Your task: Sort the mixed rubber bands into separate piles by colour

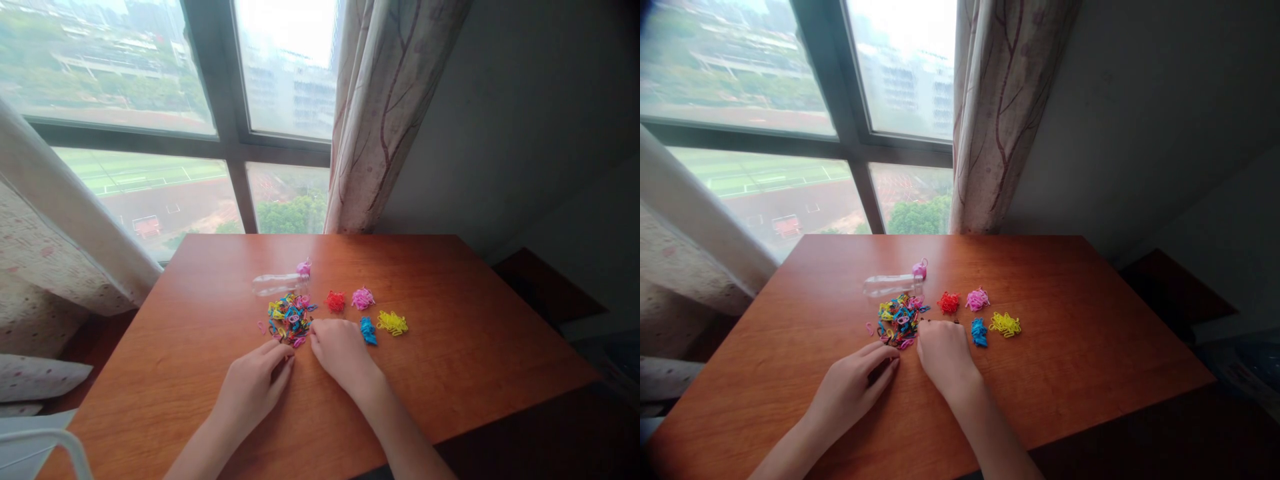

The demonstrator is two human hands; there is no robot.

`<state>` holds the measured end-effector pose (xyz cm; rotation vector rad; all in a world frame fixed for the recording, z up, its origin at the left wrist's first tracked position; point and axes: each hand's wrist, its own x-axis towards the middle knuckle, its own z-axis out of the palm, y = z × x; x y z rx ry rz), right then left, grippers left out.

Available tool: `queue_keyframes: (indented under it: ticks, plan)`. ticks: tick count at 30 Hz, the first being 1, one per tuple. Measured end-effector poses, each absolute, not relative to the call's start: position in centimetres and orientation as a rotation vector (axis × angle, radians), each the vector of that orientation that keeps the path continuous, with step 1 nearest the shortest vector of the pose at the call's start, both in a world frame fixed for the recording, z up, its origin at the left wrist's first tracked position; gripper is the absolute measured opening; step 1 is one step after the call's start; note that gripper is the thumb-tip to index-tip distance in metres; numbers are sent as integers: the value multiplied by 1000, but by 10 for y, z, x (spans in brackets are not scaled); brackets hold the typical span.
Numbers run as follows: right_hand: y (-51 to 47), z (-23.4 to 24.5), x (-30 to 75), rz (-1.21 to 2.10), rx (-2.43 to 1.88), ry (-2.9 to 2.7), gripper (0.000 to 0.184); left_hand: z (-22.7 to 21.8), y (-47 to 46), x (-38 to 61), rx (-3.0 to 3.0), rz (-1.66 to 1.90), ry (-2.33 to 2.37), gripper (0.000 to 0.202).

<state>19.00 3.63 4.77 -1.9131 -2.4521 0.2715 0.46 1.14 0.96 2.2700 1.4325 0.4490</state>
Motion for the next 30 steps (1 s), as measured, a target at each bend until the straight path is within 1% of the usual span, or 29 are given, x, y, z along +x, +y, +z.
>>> queue_keyframes:
  ticks: [3,8,13,23,27,30]
  plan:
    - [42,50,203,283,-1954,-2293,14,10,11,5,2268,444,1424,20]
    - [67,56,231,223,-2152,-2051,17,10,11,5,2272,443,1425,20]
    - [86,53,243,268,-2228,-1983,18,11,10,5,2274,434,1421,20]
    - [80,54,240,226,-2239,-1990,20,13,11,6,2278,456,1411,21]
    - [60,55,233,179,-2122,-2022,17,13,11,6,2276,461,1415,22]
    - [39,49,223,236,-1997,-2070,16,13,12,6,2272,470,1411,22]
